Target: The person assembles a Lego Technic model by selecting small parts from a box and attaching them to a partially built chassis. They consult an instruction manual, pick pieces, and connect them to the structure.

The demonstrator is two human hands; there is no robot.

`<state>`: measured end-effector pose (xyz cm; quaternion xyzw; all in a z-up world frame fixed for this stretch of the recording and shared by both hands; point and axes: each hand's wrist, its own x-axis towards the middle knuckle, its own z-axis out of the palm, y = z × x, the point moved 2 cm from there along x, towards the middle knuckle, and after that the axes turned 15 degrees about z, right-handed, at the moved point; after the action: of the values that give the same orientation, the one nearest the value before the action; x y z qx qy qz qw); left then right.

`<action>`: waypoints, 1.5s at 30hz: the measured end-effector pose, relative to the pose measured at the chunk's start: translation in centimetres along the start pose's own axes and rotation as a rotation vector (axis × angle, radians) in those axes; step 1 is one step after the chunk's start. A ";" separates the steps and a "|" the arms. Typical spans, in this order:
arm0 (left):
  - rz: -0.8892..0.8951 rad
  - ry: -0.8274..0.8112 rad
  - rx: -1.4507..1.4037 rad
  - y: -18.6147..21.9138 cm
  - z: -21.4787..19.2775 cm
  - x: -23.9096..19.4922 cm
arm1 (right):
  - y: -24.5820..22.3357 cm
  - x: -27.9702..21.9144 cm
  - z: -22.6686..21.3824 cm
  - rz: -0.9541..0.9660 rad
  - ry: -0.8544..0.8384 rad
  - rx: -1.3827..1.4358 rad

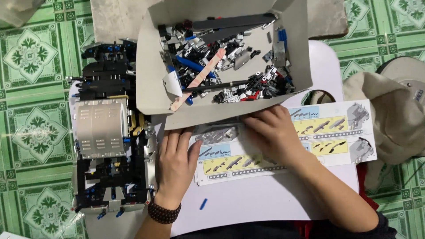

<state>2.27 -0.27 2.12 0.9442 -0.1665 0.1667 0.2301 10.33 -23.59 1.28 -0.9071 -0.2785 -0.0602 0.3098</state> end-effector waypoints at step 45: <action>-0.306 0.024 -0.315 3.6 -4.3 -3.4 | -7.5 2.6 2.0 -0.205 -0.166 0.033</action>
<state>-3.16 -0.43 5.76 0.9089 -0.0423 0.1131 0.3992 8.36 -16.29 4.40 -0.8707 -0.3952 -0.0115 0.2927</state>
